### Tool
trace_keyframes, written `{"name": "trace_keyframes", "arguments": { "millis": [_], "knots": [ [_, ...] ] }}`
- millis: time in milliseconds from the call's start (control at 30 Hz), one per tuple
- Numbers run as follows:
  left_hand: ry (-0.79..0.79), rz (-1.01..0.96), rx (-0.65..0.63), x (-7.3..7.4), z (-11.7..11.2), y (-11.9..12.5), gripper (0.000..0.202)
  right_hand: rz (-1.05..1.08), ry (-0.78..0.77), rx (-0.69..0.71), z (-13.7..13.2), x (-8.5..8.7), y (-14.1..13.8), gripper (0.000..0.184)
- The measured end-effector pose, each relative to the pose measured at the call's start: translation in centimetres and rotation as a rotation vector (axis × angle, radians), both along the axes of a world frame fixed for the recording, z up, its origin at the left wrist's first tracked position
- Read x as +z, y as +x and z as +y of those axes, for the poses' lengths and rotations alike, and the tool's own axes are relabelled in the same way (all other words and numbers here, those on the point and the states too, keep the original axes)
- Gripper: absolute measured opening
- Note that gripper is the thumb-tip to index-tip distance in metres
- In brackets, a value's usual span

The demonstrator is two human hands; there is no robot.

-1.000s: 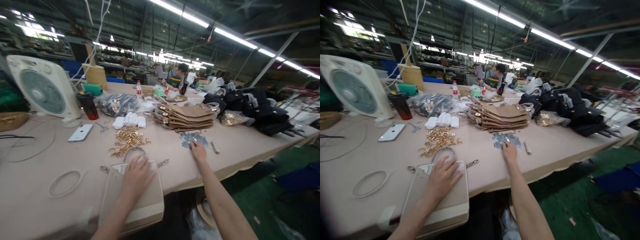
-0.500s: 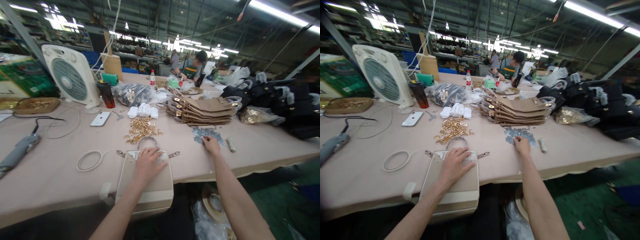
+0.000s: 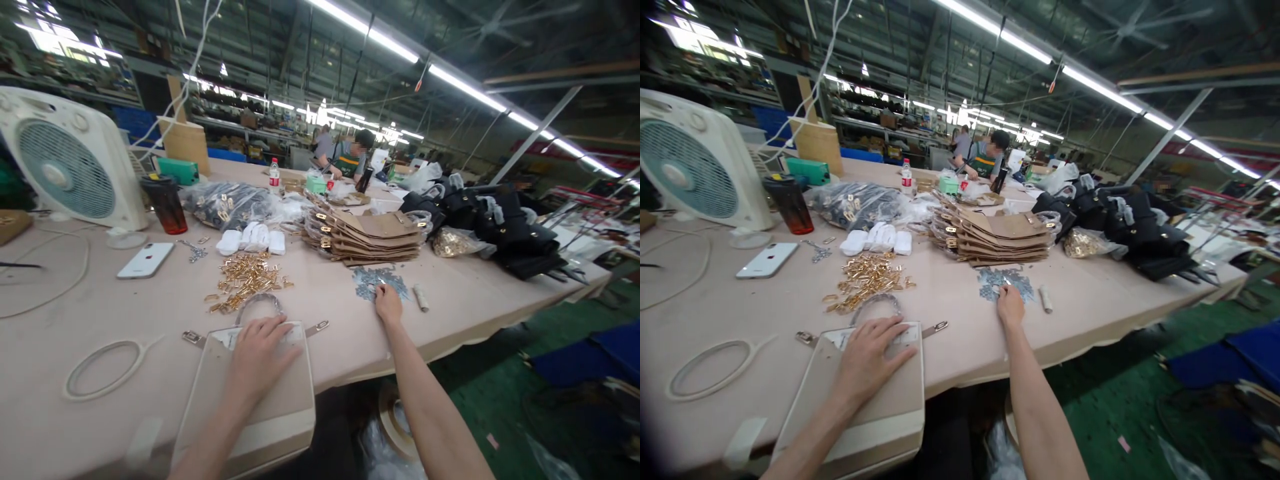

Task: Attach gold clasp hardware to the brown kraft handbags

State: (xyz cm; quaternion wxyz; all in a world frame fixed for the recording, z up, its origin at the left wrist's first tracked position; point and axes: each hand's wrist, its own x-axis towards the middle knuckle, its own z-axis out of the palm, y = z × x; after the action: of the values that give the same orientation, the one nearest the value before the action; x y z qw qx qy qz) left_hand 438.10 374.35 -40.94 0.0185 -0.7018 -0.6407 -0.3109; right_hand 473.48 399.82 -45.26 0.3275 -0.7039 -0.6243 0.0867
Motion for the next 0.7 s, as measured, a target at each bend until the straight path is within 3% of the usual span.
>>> {"name": "trace_keyframes", "arguments": {
  "millis": [200, 400, 700],
  "knots": [
    [0.000, -0.010, -0.002, 0.0, 0.0, 0.0, 0.037, 0.235, 0.138, 0.055, -0.7, 0.0, 0.3, 0.050],
    [-0.009, 0.000, 0.001, 0.1, 0.1, 0.0, 0.038, 0.470, 0.118, 0.133, -1.6, 0.1, 0.8, 0.059],
    [-0.009, -0.024, 0.009, -0.1, 0.0, 0.1, 0.037, 0.649, 0.178, 0.165, -2.2, 0.7, 0.3, 0.055]
  ]
}}
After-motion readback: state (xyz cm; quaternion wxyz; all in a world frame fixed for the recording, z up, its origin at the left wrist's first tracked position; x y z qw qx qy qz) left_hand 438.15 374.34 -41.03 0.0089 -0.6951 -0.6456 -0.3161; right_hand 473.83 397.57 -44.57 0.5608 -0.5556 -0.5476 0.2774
